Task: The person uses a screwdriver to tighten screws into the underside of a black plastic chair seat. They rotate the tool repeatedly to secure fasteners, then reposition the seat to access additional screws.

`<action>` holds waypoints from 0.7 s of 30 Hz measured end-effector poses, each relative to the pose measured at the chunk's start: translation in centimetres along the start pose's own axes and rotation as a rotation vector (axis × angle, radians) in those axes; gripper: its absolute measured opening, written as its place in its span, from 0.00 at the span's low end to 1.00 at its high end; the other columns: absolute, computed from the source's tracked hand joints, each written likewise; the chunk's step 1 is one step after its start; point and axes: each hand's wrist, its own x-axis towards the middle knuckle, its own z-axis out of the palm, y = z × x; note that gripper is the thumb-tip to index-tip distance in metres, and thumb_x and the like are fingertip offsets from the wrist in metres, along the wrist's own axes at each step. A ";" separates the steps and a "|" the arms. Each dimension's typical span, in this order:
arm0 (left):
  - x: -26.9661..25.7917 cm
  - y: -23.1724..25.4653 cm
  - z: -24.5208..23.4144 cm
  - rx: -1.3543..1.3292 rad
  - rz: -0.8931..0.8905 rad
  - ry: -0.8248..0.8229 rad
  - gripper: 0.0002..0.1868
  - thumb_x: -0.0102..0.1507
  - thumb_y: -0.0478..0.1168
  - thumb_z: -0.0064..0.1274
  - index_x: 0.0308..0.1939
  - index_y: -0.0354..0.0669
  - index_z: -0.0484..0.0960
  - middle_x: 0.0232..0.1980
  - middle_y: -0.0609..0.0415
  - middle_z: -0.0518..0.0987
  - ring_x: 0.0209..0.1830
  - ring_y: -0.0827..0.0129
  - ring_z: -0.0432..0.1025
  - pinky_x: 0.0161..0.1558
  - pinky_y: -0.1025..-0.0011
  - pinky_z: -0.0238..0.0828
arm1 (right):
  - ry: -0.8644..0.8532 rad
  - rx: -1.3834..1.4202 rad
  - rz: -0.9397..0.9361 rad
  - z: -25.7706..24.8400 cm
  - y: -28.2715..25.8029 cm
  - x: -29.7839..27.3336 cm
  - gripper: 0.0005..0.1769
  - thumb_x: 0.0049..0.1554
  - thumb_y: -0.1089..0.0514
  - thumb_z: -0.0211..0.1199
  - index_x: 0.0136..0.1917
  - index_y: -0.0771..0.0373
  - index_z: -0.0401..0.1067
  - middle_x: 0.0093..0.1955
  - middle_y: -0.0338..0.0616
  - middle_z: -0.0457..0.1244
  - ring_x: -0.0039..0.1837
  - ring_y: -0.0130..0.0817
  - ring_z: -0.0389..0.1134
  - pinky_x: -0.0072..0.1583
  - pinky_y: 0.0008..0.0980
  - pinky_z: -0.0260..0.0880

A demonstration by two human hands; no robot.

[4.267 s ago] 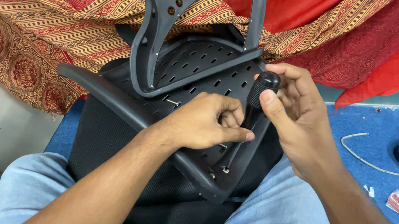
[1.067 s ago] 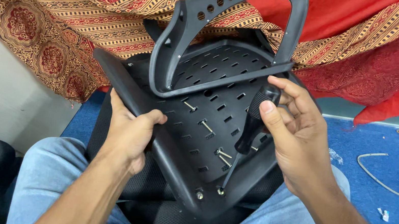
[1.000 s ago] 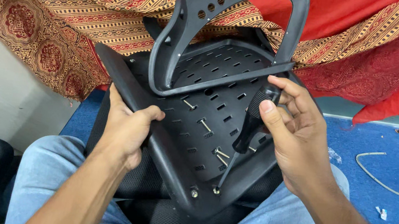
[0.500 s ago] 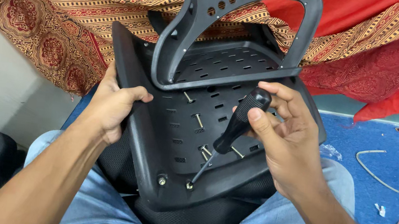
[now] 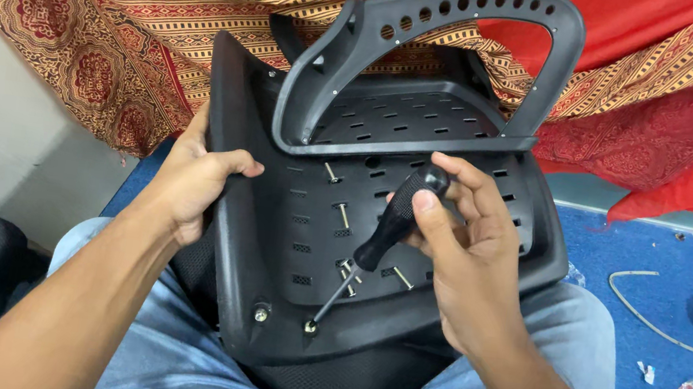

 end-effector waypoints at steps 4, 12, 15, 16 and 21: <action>0.1 -0.4 -0.4 0.001 -0.014 0.008 0.51 0.49 0.22 0.51 0.76 0.55 0.60 0.51 0.49 0.79 0.45 0.62 0.78 0.44 0.60 0.81 | 0.174 0.145 0.180 -0.2 1.5 2.5 0.20 0.63 0.59 0.58 0.68 0.58 0.65 0.51 0.41 0.64 0.53 0.33 0.71 0.53 0.44 0.76; 0.1 -0.7 -0.5 -0.012 -0.098 0.073 0.50 0.48 0.23 0.51 0.74 0.59 0.60 0.51 0.49 0.79 0.45 0.60 0.78 0.44 0.58 0.80 | 0.256 0.252 0.321 -5.8 4.7 7.9 0.13 0.65 0.51 0.48 0.60 0.56 0.65 0.49 0.42 0.64 0.52 0.39 0.70 0.53 0.58 0.71; -0.1 -0.5 -0.3 0.019 -0.127 0.085 0.46 0.50 0.25 0.53 0.73 0.53 0.62 0.53 0.46 0.79 0.48 0.59 0.78 0.48 0.59 0.79 | 0.396 0.349 0.391 -10.1 4.6 11.6 0.13 0.67 0.48 0.48 0.57 0.56 0.66 0.45 0.45 0.62 0.45 0.40 0.66 0.50 0.51 0.69; -0.3 -0.4 -0.2 0.049 -0.127 0.103 0.46 0.50 0.27 0.55 0.73 0.51 0.62 0.55 0.47 0.80 0.50 0.59 0.78 0.50 0.60 0.79 | 0.416 0.286 0.407 -11.7 4.3 13.1 0.18 0.66 0.41 0.49 0.54 0.57 0.67 0.43 0.42 0.60 0.42 0.38 0.64 0.47 0.47 0.67; -3.0 0.2 1.1 0.141 -0.137 0.205 0.48 0.52 0.37 0.67 0.73 0.44 0.59 0.61 0.46 0.80 0.58 0.61 0.78 0.56 0.62 0.76 | 0.360 -0.284 0.452 -19.6 2.1 20.0 0.25 0.61 0.32 0.61 0.51 0.55 0.68 0.40 0.36 0.61 0.37 0.27 0.56 0.37 0.30 0.57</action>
